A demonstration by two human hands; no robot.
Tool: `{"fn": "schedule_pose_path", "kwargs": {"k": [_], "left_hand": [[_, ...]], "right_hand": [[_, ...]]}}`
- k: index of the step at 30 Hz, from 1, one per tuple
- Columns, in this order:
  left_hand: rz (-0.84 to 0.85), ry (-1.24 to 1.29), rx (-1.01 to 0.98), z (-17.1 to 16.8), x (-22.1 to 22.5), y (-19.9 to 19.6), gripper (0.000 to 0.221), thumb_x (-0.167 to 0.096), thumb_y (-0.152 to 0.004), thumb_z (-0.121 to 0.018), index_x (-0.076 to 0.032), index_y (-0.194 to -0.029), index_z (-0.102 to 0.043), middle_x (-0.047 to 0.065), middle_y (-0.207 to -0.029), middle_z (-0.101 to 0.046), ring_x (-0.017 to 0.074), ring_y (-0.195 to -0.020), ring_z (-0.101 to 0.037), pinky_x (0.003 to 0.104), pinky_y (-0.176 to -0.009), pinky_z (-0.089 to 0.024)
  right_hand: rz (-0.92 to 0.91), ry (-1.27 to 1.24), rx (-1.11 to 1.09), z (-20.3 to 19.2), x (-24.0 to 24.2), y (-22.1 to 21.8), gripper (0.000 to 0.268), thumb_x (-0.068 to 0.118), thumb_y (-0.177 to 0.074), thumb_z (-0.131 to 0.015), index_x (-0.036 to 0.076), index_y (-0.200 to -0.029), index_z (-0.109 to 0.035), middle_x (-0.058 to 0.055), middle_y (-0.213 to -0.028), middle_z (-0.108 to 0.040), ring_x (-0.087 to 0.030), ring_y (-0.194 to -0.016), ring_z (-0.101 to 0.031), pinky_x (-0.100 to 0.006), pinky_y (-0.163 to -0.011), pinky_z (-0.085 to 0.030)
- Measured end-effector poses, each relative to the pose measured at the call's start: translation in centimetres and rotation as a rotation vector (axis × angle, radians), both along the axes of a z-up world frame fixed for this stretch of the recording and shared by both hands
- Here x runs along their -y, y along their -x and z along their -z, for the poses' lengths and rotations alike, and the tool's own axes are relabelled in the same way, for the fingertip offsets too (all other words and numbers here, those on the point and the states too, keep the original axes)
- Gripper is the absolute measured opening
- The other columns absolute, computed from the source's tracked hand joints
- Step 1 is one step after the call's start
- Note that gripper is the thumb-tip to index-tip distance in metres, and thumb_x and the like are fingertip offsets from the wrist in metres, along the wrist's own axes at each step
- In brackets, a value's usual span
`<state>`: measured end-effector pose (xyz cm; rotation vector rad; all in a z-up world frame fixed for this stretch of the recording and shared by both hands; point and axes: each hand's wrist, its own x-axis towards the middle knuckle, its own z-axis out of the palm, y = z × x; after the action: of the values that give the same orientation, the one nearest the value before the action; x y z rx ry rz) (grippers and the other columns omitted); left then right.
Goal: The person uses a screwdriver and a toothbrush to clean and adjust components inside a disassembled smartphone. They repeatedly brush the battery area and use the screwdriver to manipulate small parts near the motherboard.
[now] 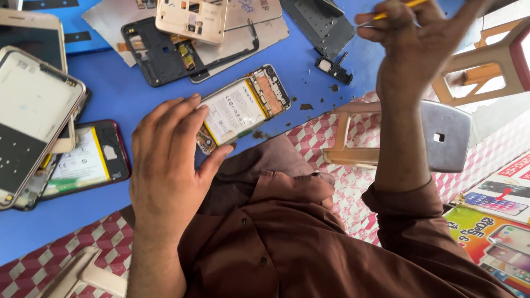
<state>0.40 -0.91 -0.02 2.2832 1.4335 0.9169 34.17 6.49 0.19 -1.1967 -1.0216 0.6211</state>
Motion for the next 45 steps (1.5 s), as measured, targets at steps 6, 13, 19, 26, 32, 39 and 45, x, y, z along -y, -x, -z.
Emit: {"fn": "schedule_pose_path", "kwargs": {"k": [6, 13, 19, 26, 32, 39, 45], "left_hand": [[-0.010, 0.039, -0.007, -0.3, -0.3, -0.1, 0.063, -0.026, -0.079, -0.090, -0.003, -0.130, -0.061, 0.010, -0.139, -0.063, 0.0325, -0.132, -0.057, 0.048, -0.110, -0.045], [-0.005, 0.075, -0.014, -1.0, -1.3, -0.5, 0.060, -0.026, -0.078, -0.089, -0.001, -0.126, -0.062, 0.012, -0.134, -0.063, 0.0329, -0.127, -0.058, 0.049, -0.106, -0.045], [0.012, 0.093, -0.026, -1.0, -1.8, -0.5, 0.059, -0.027, -0.079, -0.088, 0.001, -0.124, -0.061, 0.014, -0.131, -0.064, 0.0340, -0.124, -0.059, 0.050, -0.103, -0.045], [0.026, 0.106, -0.055, -0.7, -2.0, -0.4, 0.056, -0.030, -0.081, -0.087, 0.001, -0.123, -0.064, 0.015, -0.132, -0.064, 0.0344, -0.125, -0.059, 0.048, -0.104, -0.044], [0.022, 0.107, -0.055, -0.5, -1.8, -0.2, 0.055, -0.029, -0.081, -0.088, 0.000, -0.122, -0.065, 0.014, -0.131, -0.065, 0.0333, -0.124, -0.059, 0.048, -0.103, -0.044], [0.015, 0.106, -0.044, -0.7, -1.9, -0.3, 0.056, -0.028, -0.081, -0.088, -0.001, -0.123, -0.064, 0.014, -0.132, -0.065, 0.0344, -0.123, -0.061, 0.050, -0.103, -0.045], [0.016, 0.102, -0.018, -0.7, -1.8, -0.4, 0.057, -0.028, -0.081, -0.087, 0.001, -0.123, -0.062, 0.015, -0.130, -0.065, 0.0358, -0.122, -0.062, 0.051, -0.102, -0.046]], "right_hand": [[-0.038, 0.098, -0.205, 0.6, -2.8, -0.5, 0.090, -0.012, -0.106, -0.059, 0.015, -0.160, 0.008, -0.027, -0.107, -0.072, -0.031, -0.081, -0.077, -0.039, -0.072, -0.070], [-0.070, 0.100, -0.225, 1.0, -3.8, -0.4, 0.094, -0.014, -0.098, -0.059, 0.017, -0.155, 0.010, -0.022, -0.115, -0.072, -0.029, -0.087, -0.080, -0.039, -0.074, -0.072], [-0.032, 0.165, -0.138, 2.3, -4.0, -1.4, 0.087, -0.010, -0.100, -0.062, 0.008, -0.155, 0.002, -0.024, -0.109, -0.072, -0.033, -0.088, -0.080, -0.041, -0.074, -0.073], [-0.143, 0.122, 0.092, 3.0, -4.0, -2.5, 0.070, -0.003, -0.105, -0.065, 0.003, -0.147, -0.010, -0.022, -0.106, -0.075, -0.030, -0.089, -0.082, -0.038, -0.076, -0.070], [-0.137, 0.142, 0.157, 3.4, -3.8, -2.7, 0.061, -0.005, -0.107, -0.067, -0.003, -0.146, -0.019, -0.024, -0.107, -0.075, -0.030, -0.086, -0.082, -0.039, -0.077, -0.069], [-0.161, 0.057, 0.178, 4.0, -3.6, -3.0, 0.058, -0.006, -0.113, -0.065, 0.001, -0.146, -0.018, -0.024, -0.111, -0.074, -0.031, -0.088, -0.080, -0.041, -0.078, -0.069], [-0.020, 0.042, -0.036, 4.3, -2.9, -3.3, 0.076, -0.011, -0.113, -0.067, 0.004, -0.159, -0.009, -0.026, -0.110, -0.070, -0.034, -0.084, -0.077, -0.046, -0.075, -0.067]]}}
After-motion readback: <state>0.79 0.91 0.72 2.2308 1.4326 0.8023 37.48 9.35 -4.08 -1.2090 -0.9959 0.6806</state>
